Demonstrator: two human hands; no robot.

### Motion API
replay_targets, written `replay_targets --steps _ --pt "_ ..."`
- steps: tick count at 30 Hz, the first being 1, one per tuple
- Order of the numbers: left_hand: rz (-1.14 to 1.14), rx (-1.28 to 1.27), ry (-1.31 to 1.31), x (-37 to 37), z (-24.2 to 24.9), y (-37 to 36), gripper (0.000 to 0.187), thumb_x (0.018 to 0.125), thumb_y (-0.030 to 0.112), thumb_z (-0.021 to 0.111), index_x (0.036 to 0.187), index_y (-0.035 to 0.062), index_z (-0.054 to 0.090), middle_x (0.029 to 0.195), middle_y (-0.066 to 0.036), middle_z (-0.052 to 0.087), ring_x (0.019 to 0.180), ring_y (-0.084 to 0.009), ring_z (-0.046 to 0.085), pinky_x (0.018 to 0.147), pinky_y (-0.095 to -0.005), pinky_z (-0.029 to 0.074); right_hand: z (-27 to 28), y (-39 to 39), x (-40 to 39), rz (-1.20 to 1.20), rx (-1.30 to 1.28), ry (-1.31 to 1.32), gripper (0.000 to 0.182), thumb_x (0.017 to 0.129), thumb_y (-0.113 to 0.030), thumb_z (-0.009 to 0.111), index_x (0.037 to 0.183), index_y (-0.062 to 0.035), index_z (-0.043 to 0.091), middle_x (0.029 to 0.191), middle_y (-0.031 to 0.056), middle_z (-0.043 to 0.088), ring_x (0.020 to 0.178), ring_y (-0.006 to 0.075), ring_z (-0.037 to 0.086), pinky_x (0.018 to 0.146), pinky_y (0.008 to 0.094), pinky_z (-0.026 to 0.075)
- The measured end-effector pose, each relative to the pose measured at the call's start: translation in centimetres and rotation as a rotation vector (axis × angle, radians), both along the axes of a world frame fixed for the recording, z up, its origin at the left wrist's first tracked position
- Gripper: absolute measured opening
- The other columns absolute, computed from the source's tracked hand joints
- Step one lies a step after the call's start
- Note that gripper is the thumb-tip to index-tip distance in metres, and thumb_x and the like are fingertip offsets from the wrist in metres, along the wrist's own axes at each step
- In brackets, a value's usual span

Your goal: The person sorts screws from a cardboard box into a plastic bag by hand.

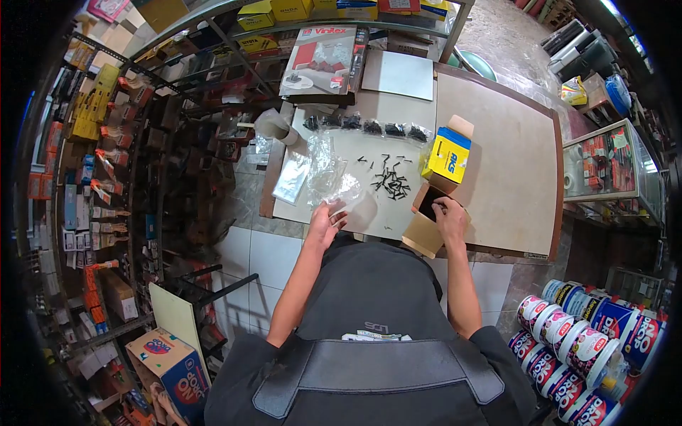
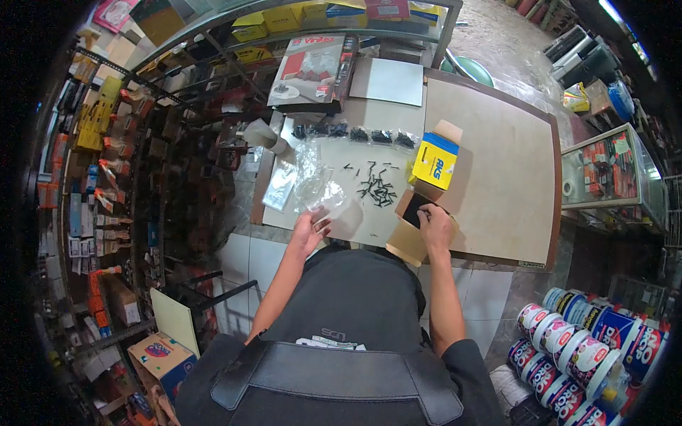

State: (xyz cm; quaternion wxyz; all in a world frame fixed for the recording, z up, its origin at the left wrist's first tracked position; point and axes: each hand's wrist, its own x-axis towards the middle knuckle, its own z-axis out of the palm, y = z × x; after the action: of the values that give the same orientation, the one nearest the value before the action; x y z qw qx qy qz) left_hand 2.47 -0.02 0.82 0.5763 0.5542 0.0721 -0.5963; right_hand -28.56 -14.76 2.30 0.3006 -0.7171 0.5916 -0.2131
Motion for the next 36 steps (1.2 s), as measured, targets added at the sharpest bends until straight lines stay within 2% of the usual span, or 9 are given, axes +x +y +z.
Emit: replay_targets --steps 4,9,10,12,16,25,31,33,36 --pt "0.026 -0.004 0.02 -0.1 -0.7 0.2 0.031 0.096 0.021 0.054 0.124 0.0079 0.053 0.117 -0.01 0.063 0.093 -0.0228 0.063 0.074 -0.0382 0.053 0.5 -0.4 -0.2 -0.066 0.168 -0.035 0.018 0.086 -0.014 0.07 0.101 -0.005 0.072 0.092 0.0159 0.071 0.083 0.0249 0.07 0.075 0.0365 0.054" --pt "0.048 -0.014 0.034 -0.2 -0.7 0.2 0.028 0.096 0.021 0.056 0.121 0.0087 0.056 0.115 -0.009 0.064 0.094 -0.0232 0.063 0.074 -0.0396 0.053 -0.7 -1.4 -0.9 -0.094 0.299 -0.364 0.018 0.089 -0.005 0.065 0.105 0.0003 0.07 0.093 0.011 0.072 0.086 0.0152 0.07 0.072 0.03 0.056" --pt "0.053 -0.011 0.035 -0.2 -0.6 0.2 0.028 0.096 0.021 0.056 0.121 0.0086 0.056 0.115 -0.009 0.064 0.094 -0.0233 0.063 0.074 -0.0394 0.053 -0.6 -1.5 -0.8 -0.093 0.3 -0.363 0.018 0.089 -0.005 0.065 0.105 0.0003 0.07 0.093 0.011 0.072 0.086 0.0152 0.07 0.072 0.03 0.056" --pt "0.058 -0.008 0.038 -0.2 -0.7 0.2 0.028 0.096 0.021 0.056 0.121 0.0085 0.056 0.115 -0.009 0.064 0.094 -0.0233 0.063 0.074 -0.0393 0.053 -0.3 -1.5 -0.7 -0.163 0.5 -0.652 0.023 0.09 -0.001 0.062 0.112 0.003 0.066 0.1 0.0112 0.07 0.086 0.016 0.069 0.073 0.027 0.056" --pt "0.059 -0.023 0.046 0.2 -1.0 0.3 0.028 0.097 0.02 0.055 0.122 0.0082 0.056 0.117 -0.01 0.063 0.094 -0.0238 0.062 0.074 -0.0389 0.053 0.6 -1.9 -0.7 -0.187 0.62 -0.735 0.026 0.092 0.001 0.058 0.117 0.0018 0.062 0.105 0.0096 0.067 0.087 0.015 0.068 0.074 0.0248 0.056" --pt "0.038 -0.017 0.036 1.1 -1.2 0.4 0.03 0.098 0.022 0.052 0.125 0.0081 0.055 0.12 -0.009 0.062 0.097 -0.0243 0.062 0.077 -0.0399 0.054 0.8 -1.8 -0.7 -0.149 0.542 -0.523 0.029 0.09 0.001 0.051 0.115 0.0013 0.064 0.1 0.0127 0.071 0.079 0.0131 0.068 0.066 0.023 0.053" --pt "0.027 -0.02 0.051 1.7 -0.7 0.1 0.034 0.097 0.018 0.05 0.129 0.0085 0.05 0.12 -0.009 0.063 0.093 -0.0212 0.063 0.073 -0.0356 0.054 1.2 -1.6 -0.4 -0.272 0.604 -0.538 0.024 0.093 -0.003 0.047 0.11 0.0009 0.064 0.087 0.0054 0.064 0.07 0.0093 0.058 0.059 0.0221 0.047" --pt "0.019 -0.018 0.054 1.9 -0.7 0.1 0.034 0.097 0.018 0.05 0.129 0.0086 0.05 0.121 -0.009 0.062 0.094 -0.0211 0.063 0.074 -0.0355 0.054 1.1 -1.6 -0.7 -0.374 0.745 -0.82 0.019 0.094 -0.006 0.048 0.103 -0.0023 0.064 0.081 0.0023 0.06 0.067 0.0096 0.054 0.058 0.024 0.045" --pt "0.012 -0.012 0.042 2.2 -0.8 0.2 0.034 0.097 0.018 0.051 0.129 0.0084 0.05 0.121 -0.009 0.062 0.094 -0.0211 0.063 0.075 -0.0358 0.054 1.1 -1.7 -0.8 -0.431 0.829 -1.017 0.016 0.092 -0.007 0.05 0.099 -0.0013 0.064 0.081 0.004 0.058 0.065 0.0112 0.051 0.055 0.0255 0.042"
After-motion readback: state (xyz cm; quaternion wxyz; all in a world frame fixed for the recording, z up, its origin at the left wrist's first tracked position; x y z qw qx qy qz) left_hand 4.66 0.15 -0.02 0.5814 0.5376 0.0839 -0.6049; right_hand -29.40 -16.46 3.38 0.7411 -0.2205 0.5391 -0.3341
